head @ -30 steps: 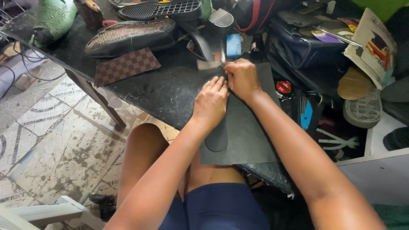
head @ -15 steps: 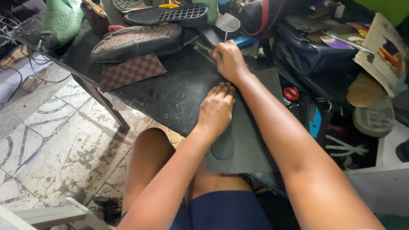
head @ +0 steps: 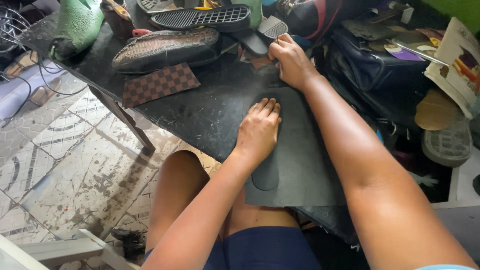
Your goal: The person sits at a cluttered workbench and traces the outline of an insole-shaped template onto a dark sheet of material using a pen, holding the template steady with one hand. They then reposition the sheet and continue marking and working along the traced outline.
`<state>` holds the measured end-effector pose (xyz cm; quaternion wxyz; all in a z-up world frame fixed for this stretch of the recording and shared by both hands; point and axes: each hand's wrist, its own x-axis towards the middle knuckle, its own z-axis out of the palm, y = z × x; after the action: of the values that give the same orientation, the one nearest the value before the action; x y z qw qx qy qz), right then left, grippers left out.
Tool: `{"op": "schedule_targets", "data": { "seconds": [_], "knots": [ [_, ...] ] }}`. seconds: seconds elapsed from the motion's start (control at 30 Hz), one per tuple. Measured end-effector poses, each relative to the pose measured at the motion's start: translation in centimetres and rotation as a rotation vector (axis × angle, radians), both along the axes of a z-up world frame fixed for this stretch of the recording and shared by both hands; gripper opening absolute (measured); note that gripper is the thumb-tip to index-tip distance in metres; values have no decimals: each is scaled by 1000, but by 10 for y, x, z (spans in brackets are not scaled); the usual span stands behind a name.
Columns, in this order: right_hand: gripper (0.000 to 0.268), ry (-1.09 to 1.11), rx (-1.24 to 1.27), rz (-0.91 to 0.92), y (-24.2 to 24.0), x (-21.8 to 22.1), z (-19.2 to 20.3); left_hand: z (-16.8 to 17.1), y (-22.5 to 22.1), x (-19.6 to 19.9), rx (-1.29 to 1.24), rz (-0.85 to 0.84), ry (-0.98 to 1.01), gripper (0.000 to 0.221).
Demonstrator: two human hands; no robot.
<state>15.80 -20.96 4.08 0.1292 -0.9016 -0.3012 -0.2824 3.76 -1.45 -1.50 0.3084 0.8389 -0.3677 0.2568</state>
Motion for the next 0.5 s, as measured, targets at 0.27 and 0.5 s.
{"op": "schedule_targets", "data": {
  "seconds": [0.27, 0.5],
  "knots": [
    [21, 80, 268, 60, 21, -28, -1, 1, 0, -1, 6, 8, -2, 36],
    [6, 348, 729, 49, 19, -144, 23, -2, 0, 1, 18, 7, -14, 37]
  ]
}}
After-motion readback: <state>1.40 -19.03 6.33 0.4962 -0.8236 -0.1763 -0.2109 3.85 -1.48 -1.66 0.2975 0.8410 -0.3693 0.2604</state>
